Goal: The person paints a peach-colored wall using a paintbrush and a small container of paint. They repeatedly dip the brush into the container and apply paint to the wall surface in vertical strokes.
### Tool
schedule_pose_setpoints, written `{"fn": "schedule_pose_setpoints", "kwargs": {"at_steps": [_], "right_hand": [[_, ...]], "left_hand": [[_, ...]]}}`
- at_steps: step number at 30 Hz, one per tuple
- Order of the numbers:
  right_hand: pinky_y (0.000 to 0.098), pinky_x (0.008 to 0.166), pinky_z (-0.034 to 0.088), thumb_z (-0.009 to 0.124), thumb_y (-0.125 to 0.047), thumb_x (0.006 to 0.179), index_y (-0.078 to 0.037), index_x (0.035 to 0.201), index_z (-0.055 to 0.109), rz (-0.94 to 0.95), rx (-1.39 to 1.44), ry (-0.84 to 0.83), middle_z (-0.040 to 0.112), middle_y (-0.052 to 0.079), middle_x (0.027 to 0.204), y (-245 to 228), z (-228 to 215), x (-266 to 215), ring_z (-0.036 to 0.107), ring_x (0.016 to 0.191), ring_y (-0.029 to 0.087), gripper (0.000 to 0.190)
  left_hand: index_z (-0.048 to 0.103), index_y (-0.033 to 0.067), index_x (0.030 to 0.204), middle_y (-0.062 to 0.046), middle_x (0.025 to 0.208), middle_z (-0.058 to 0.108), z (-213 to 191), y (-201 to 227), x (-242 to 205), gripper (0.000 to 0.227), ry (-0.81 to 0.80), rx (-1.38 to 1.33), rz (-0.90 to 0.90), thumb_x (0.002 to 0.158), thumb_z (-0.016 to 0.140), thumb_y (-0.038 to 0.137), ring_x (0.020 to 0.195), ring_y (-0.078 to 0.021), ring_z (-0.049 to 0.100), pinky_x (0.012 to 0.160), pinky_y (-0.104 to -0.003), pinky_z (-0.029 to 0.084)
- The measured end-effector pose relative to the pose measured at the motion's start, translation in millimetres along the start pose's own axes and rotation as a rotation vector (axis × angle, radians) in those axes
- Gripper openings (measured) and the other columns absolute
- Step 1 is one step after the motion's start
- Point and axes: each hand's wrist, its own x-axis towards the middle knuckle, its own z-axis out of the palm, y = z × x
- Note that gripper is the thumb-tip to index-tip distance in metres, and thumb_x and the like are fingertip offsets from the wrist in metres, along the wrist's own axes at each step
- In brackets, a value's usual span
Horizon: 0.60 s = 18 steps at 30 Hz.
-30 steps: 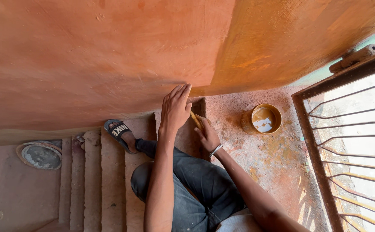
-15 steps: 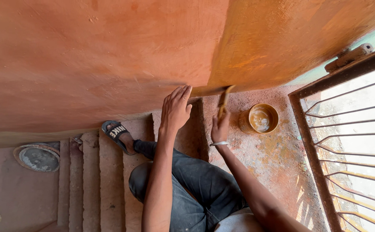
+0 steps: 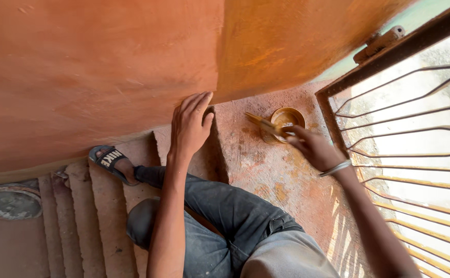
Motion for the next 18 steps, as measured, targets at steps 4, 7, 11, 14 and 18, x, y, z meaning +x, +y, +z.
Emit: {"fn": "schedule_pose_setpoints", "kwargs": {"at_steps": [4, 7, 11, 14, 18], "right_hand": [[0.0429, 0.069, 0.062, 0.049, -0.041, 0.104, -0.016, 0.125, 0.065, -0.111, -0.347, -0.034, 0.077, 0.01, 0.095, -0.7, -74.3, -16.8, 0.075, 0.073, 0.025, 0.037], [0.042, 0.059, 0.06, 0.051, -0.047, 0.103, -0.017, 0.116, 0.066, 0.164, -0.592, -0.133, 0.073, 0.01, 0.075, -4.6, -94.2, -13.5, 0.072, 0.066, 0.024, 0.036], [0.0323, 0.051, 0.059, 0.049, -0.05, 0.105, -0.018, 0.113, 0.065, 0.143, -0.79, -0.33, 0.07, 0.006, 0.071, 3.0, -81.1, 16.0, 0.067, 0.056, 0.017, 0.036], [0.0295, 0.049, 0.058, 0.054, -0.047, 0.101, -0.02, 0.12, 0.064, -0.014, -0.879, -0.279, 0.068, 0.003, 0.077, 11.8, -64.2, 36.8, 0.064, 0.055, 0.016, 0.035], [0.0297, 0.047, 0.059, 0.067, -0.043, 0.082, -0.034, 0.142, 0.055, -0.174, -1.07, -0.224, 0.067, 0.005, 0.09, 13.3, -51.9, 59.9, 0.066, 0.056, 0.017, 0.062]], "left_hand": [[0.06, 0.0072, 0.142, -0.01, 0.143, 0.064, 55.4, 29.2, 6.1, 0.048, -0.088, -0.054, 0.061, 0.095, 0.071, 0.012, 0.132, -0.0253, 0.059, 0.114, -0.046, 0.044], [0.06, 0.0078, 0.141, -0.01, 0.141, 0.064, 88.5, 49.4, 1.7, 0.049, -0.188, -0.106, 0.053, 0.093, 0.07, 0.016, 0.131, -0.026, 0.059, 0.112, -0.046, 0.043], [0.059, 0.0076, 0.14, -0.01, 0.141, 0.064, 109.5, 54.4, -11.4, 0.05, -0.321, -0.141, -0.031, 0.092, 0.068, 0.018, 0.129, -0.0262, 0.059, 0.107, -0.046, 0.045], [0.06, 0.0087, 0.139, -0.01, 0.141, 0.064, 120.3, 53.7, -16.5, 0.048, -0.335, -0.085, 0.03, 0.092, 0.068, 0.017, 0.13, -0.0268, 0.058, 0.109, -0.048, 0.044], [0.061, 0.0103, 0.14, -0.01, 0.145, 0.061, 130.9, 51.3, -20.2, 0.05, -0.325, -0.07, 0.108, 0.091, 0.07, 0.013, 0.133, -0.027, 0.056, 0.111, -0.048, 0.044]]}}
